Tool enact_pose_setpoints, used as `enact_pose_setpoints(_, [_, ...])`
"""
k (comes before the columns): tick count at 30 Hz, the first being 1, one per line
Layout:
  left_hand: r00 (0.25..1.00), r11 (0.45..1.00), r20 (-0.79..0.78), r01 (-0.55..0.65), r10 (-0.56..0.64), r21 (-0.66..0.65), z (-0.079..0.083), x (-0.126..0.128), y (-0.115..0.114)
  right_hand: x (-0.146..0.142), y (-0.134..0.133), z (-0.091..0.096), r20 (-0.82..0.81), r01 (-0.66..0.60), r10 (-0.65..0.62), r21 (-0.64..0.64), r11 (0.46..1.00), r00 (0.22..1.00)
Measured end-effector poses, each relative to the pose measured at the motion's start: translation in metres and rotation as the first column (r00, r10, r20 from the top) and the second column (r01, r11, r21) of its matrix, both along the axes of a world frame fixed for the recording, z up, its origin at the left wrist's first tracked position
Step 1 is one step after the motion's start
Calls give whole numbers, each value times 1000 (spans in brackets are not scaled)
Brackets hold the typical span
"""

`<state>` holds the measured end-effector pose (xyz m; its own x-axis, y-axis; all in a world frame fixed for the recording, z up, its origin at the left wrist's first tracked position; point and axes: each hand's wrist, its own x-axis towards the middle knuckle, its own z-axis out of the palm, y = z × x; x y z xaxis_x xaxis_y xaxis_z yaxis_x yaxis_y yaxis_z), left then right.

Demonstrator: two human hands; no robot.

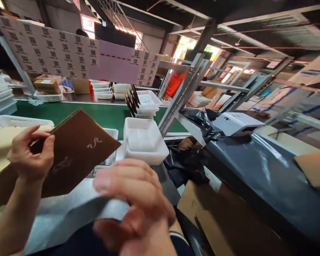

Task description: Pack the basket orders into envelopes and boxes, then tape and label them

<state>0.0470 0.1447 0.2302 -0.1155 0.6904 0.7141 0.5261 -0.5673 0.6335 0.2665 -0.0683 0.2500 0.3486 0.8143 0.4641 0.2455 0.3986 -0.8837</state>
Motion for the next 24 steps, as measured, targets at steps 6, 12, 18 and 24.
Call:
enact_pose_setpoints(6, [940,942,-225,296,-257,160,-37,-6,-66,28,103,-35,102,-131,131,-6,991,986])
enact_pose_setpoints(12, [931,935,-90,-353,353,19,-143,-57,-76,27,91,-198,-146,75,-86,-78,994,986])
enact_pose_setpoints(18, [912,811,346,25,221,-584,-189,-86,-64,40,102,-267,-154,243,-283,-234,941,947])
enact_pose_setpoints(24, [876,842,350,-107,331,-528,-184,-47,-84,40,128,-241,-101,320,-395,-423,848,913])
